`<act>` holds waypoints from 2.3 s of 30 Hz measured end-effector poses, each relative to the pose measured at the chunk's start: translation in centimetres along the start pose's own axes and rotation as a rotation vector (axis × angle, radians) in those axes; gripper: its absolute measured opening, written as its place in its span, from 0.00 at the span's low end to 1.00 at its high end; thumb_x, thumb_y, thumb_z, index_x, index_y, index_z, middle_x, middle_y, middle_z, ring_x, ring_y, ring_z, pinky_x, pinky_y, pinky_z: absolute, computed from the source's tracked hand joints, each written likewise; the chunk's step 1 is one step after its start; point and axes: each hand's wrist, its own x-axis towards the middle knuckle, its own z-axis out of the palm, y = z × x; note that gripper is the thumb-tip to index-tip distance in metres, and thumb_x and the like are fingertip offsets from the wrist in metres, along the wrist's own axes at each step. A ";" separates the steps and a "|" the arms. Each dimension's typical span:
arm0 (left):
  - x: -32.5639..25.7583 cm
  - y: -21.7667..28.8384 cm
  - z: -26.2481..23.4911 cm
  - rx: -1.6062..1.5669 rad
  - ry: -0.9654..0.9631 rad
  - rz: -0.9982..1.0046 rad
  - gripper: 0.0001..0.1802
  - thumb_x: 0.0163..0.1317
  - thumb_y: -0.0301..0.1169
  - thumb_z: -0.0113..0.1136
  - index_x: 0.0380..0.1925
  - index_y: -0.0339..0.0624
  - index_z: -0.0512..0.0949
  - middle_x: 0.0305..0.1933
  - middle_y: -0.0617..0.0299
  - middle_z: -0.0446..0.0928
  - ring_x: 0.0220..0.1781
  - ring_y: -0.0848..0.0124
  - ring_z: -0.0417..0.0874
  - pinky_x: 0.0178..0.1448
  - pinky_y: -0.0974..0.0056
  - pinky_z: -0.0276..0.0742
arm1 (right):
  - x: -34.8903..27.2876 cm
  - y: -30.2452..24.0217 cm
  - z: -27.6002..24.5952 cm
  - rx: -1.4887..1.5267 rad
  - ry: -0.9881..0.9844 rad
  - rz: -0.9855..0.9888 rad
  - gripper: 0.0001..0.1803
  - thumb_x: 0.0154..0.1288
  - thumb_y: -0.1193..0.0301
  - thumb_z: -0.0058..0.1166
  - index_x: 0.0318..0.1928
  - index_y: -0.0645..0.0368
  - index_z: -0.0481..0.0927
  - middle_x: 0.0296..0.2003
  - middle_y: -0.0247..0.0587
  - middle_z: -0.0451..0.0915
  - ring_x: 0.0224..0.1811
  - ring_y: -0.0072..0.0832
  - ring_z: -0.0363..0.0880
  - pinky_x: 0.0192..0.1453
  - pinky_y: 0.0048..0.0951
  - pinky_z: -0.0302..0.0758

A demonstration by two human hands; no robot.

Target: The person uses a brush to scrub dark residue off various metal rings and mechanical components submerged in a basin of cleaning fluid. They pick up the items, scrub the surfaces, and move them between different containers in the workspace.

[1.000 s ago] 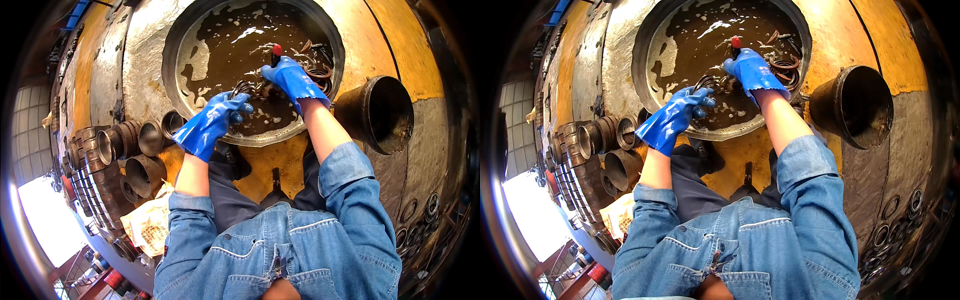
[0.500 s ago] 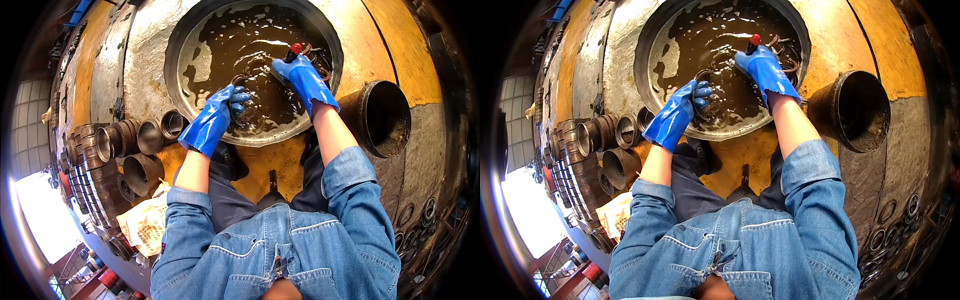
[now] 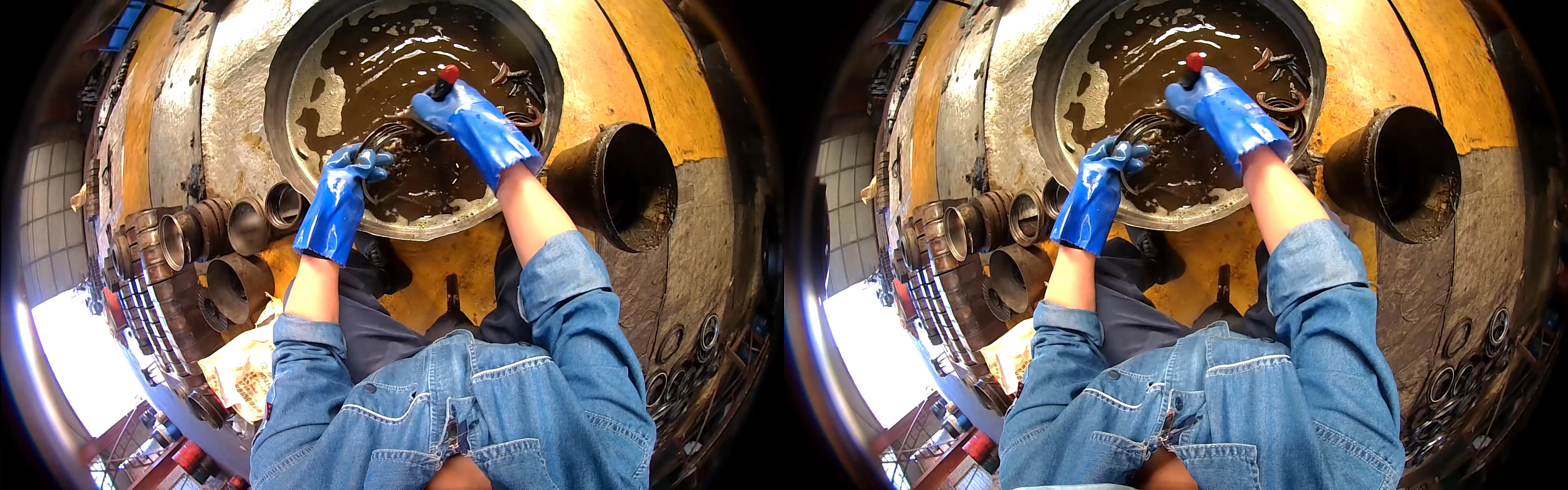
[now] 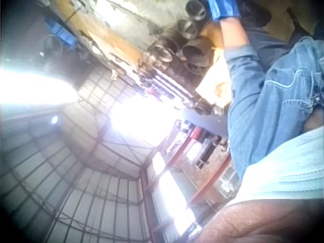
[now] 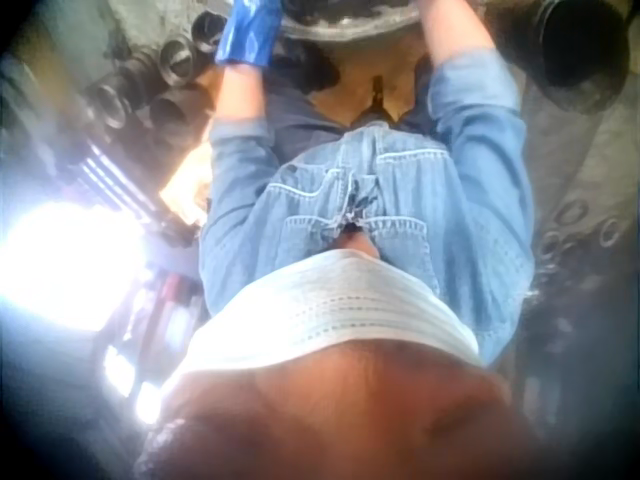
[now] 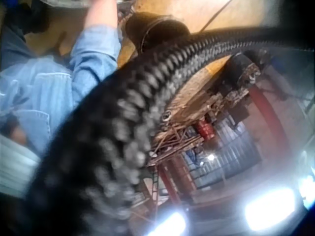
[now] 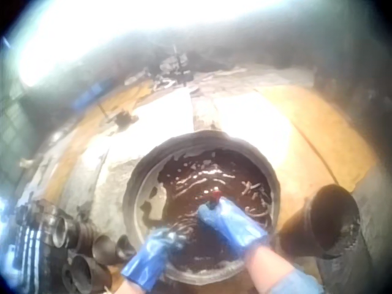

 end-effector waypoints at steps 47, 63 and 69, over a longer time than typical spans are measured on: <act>-0.2 0.3 1.3 -0.008 -0.032 0.052 0.17 0.69 0.28 0.64 0.55 0.32 0.83 0.47 0.57 0.87 0.48 0.70 0.85 0.57 0.66 0.79 | -0.1 -1.2 2.2 0.224 -0.202 -0.149 0.16 0.67 0.57 0.59 0.33 0.57 0.87 0.31 0.37 0.87 0.35 0.23 0.82 0.44 0.26 0.78; -0.7 0.6 1.4 0.018 -0.088 0.017 0.22 0.70 0.30 0.66 0.60 0.28 0.79 0.48 0.55 0.88 0.48 0.69 0.86 0.55 0.64 0.80 | 0.2 -1.3 0.2 0.167 -0.230 -0.041 0.18 0.63 0.54 0.59 0.36 0.55 0.90 0.33 0.41 0.89 0.35 0.31 0.86 0.46 0.34 0.81; -0.9 2.1 1.9 0.151 -0.168 -0.112 0.23 0.73 0.35 0.66 0.61 0.30 0.78 0.47 0.55 0.87 0.47 0.70 0.86 0.48 0.68 0.80 | -0.2 1.6 -1.0 -0.125 -0.111 0.160 0.26 0.60 0.54 0.60 0.48 0.63 0.88 0.46 0.57 0.89 0.52 0.49 0.89 0.58 0.41 0.81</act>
